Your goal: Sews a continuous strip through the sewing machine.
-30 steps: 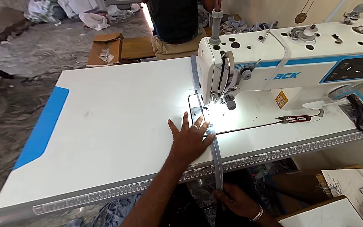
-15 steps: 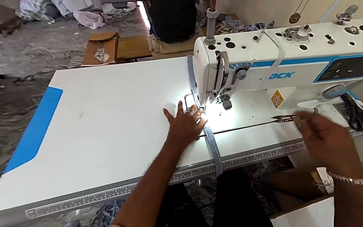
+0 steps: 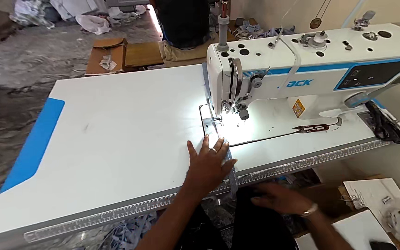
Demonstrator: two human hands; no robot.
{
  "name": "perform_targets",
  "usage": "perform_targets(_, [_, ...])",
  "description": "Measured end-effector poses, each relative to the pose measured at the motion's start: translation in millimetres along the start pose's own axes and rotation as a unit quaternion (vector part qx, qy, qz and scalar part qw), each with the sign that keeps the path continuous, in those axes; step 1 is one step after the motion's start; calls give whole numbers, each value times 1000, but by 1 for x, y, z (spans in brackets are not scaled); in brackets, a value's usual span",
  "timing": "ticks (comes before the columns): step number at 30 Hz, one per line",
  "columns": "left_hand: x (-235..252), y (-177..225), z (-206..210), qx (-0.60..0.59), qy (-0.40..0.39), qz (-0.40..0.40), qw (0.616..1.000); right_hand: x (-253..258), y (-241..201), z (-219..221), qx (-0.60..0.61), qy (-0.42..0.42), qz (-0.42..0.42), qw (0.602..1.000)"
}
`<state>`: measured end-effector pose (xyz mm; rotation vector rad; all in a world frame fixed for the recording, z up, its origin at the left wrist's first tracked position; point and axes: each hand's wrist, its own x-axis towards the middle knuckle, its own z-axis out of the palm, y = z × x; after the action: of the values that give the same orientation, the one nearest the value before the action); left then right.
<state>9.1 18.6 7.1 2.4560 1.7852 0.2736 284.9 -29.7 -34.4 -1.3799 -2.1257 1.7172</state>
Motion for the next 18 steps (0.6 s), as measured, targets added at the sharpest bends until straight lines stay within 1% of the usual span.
perform_targets(1, [-8,2,0,3,-4,10,1000,15,5,19,49,4,-14,999])
perform_targets(3, [-15,3,-1,5,-2,20,1000,36,5,47,157,33,-68,985])
perform_targets(6, [-13,4,0,9,5,25,1000,49,3,61,219,30,-121,968])
perform_targets(8, [-13,4,0,11,7,30,999,48,9,65,229,14,-164,960])
perform_targets(9, [-13,4,0,10,5,31,999,45,11,67,228,19,-170,959])
perform_targets(14, [-12,5,1,9,6,34,999,30,14,80,212,71,-135,965])
perform_targets(18, [-10,4,1,10,7,28,1000,34,14,87,197,76,-130,969])
